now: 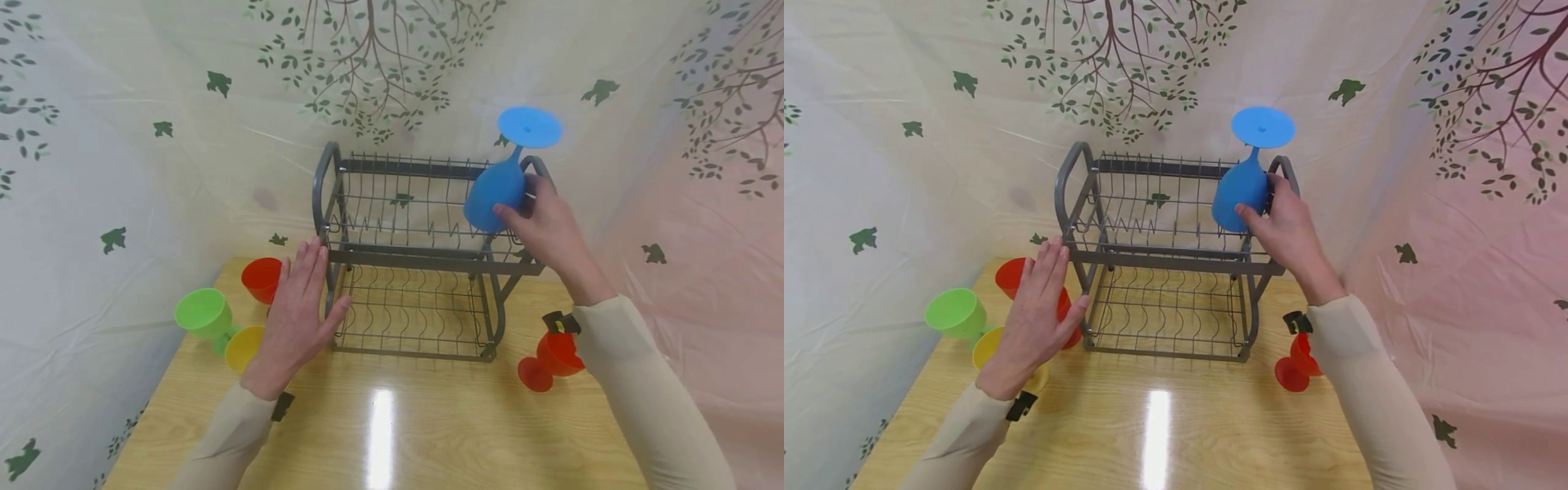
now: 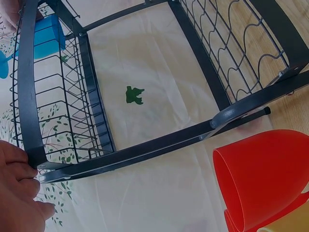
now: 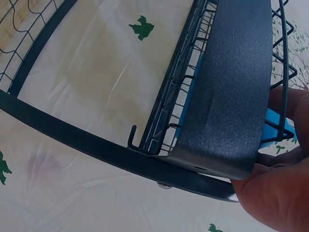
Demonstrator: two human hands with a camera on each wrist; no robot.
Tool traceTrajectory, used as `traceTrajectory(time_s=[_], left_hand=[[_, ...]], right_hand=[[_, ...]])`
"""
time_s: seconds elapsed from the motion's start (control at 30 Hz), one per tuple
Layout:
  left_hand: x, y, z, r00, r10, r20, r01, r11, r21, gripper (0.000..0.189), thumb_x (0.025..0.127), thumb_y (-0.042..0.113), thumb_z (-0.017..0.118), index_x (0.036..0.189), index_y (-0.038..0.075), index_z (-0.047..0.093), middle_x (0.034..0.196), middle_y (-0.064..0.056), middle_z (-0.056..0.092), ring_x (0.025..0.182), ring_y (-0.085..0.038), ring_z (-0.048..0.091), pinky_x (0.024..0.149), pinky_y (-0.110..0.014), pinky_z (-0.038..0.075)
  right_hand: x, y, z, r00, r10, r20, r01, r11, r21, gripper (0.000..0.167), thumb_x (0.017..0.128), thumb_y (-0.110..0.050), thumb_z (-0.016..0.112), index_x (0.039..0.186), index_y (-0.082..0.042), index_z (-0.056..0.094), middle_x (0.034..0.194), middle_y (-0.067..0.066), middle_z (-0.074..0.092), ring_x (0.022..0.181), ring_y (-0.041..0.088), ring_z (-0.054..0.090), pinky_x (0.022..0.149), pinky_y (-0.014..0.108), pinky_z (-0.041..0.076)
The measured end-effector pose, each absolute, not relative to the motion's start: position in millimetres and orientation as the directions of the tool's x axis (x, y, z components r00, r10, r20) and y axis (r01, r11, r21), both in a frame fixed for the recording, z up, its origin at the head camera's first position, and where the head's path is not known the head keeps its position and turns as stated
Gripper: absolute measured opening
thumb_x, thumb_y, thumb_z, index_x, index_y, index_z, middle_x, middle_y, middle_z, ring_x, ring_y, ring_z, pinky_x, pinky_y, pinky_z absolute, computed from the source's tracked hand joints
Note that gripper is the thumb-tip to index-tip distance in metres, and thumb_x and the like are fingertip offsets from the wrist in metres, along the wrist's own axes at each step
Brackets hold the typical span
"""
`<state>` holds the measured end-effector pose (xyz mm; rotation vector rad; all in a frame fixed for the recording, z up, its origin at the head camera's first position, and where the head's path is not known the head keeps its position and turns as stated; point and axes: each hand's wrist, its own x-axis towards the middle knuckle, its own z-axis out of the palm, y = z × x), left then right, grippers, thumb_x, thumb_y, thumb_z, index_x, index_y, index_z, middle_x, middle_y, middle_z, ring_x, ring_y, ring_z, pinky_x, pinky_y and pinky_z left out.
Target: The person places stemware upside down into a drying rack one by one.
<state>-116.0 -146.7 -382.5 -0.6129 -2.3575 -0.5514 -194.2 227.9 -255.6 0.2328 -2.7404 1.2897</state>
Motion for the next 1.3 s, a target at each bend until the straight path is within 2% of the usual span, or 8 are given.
traceTrajectory(time_s=[0.23,0.4,0.83,1.1,1.3], left_hand=[[-115.5,-146.1,-382.8,-0.697,0.283,0.659,0.544,0.808,0.228,0.083,0.108,0.060,0.026,0.159,-0.006,0.030,0.169,-0.020,0.025,0.156,-0.040,0.020,0.127,-0.055,0.010],[-113.9,-146.0,-382.4,-0.701,0.281,0.655,0.539,0.811,0.228,0.084,0.108,0.060,0.025,0.159,-0.006,0.029,0.169,-0.020,0.024,0.157,-0.036,0.018,0.127,-0.055,0.011],[-112.7,-145.9,-381.9,-0.700,0.280,0.657,0.538,0.812,0.226,0.083,0.108,0.060,0.025,0.159,-0.006,0.029,0.169,-0.018,0.023,0.158,-0.035,0.017,0.127,-0.055,0.011],[-112.9,-145.3,-382.1,-0.695,0.281,0.662,0.539,0.813,0.220,0.083,0.108,0.060,0.025,0.159,-0.006,0.030,0.169,-0.019,0.024,0.156,-0.038,0.020,0.126,-0.056,0.011],[-113.4,-145.1,-382.4,-0.695,0.280,0.662,0.542,0.809,0.227,0.083,0.108,0.059,0.025,0.159,-0.005,0.030,0.169,-0.020,0.025,0.158,-0.034,0.016,0.126,-0.056,0.011]], right_hand=[[-194.5,227.9,-257.7,-0.985,-0.105,0.139,-0.174,0.637,-0.751,0.081,0.103,-0.023,0.064,0.163,0.001,0.014,0.163,0.029,0.030,0.140,0.054,0.042,0.106,0.065,0.043],[-195.0,226.7,-258.5,-0.984,-0.117,0.136,-0.180,0.640,-0.747,0.081,0.103,-0.021,0.063,0.162,0.003,0.013,0.162,0.030,0.030,0.140,0.054,0.042,0.107,0.064,0.043],[-194.5,226.4,-262.0,-0.984,-0.114,0.136,-0.177,0.674,-0.717,0.084,0.104,-0.029,0.061,0.164,0.001,0.010,0.164,0.030,0.027,0.142,0.054,0.040,0.106,0.066,0.042],[-194.9,226.1,-262.7,-0.983,-0.114,0.144,-0.182,0.692,-0.698,0.083,0.104,-0.032,0.059,0.163,0.003,0.012,0.163,0.030,0.028,0.142,0.054,0.041,0.106,0.066,0.042],[-194.8,225.8,-262.8,-0.985,-0.108,0.136,-0.172,0.715,-0.678,0.084,0.105,-0.036,0.058,0.163,0.004,0.011,0.162,0.032,0.029,0.141,0.054,0.041,0.108,0.066,0.041]])
